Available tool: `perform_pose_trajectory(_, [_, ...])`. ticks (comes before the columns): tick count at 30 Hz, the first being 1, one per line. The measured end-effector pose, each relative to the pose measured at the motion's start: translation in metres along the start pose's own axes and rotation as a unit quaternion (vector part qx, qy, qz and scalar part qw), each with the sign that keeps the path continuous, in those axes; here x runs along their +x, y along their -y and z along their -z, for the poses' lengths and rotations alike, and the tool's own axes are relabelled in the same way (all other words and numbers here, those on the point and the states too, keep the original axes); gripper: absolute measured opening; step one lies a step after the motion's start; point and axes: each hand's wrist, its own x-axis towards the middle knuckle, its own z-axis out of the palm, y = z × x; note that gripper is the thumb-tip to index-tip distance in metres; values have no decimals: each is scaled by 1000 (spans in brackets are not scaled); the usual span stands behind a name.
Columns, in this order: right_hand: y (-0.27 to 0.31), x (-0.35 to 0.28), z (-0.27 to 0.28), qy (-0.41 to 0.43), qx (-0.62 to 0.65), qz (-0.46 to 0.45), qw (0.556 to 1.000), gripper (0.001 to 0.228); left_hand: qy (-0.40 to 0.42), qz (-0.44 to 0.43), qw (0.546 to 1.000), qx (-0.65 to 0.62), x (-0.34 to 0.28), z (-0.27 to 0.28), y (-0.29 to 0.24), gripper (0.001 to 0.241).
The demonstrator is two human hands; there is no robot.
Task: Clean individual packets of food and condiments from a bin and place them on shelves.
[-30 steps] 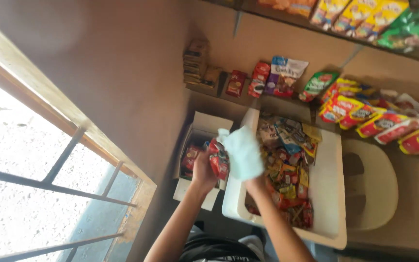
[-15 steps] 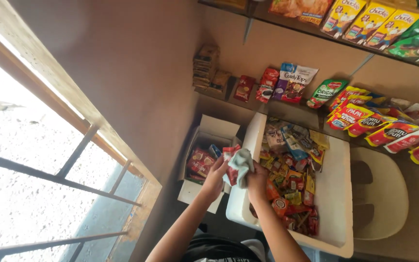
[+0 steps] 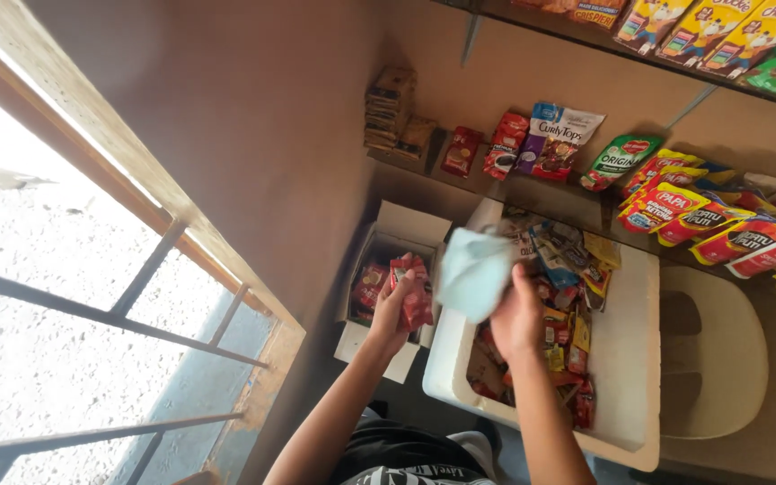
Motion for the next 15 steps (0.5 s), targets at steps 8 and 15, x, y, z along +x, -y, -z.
perform_pose_trajectory(8, [-62, -24, -75, 84, -587, 254, 764, 42, 15, 64, 994, -88, 7, 15, 35, 47])
perform_pose_trajectory(15, [-73, 32, -35, 108, -433, 234, 864, 26, -25, 116, 993, 22, -14, -15, -9, 39])
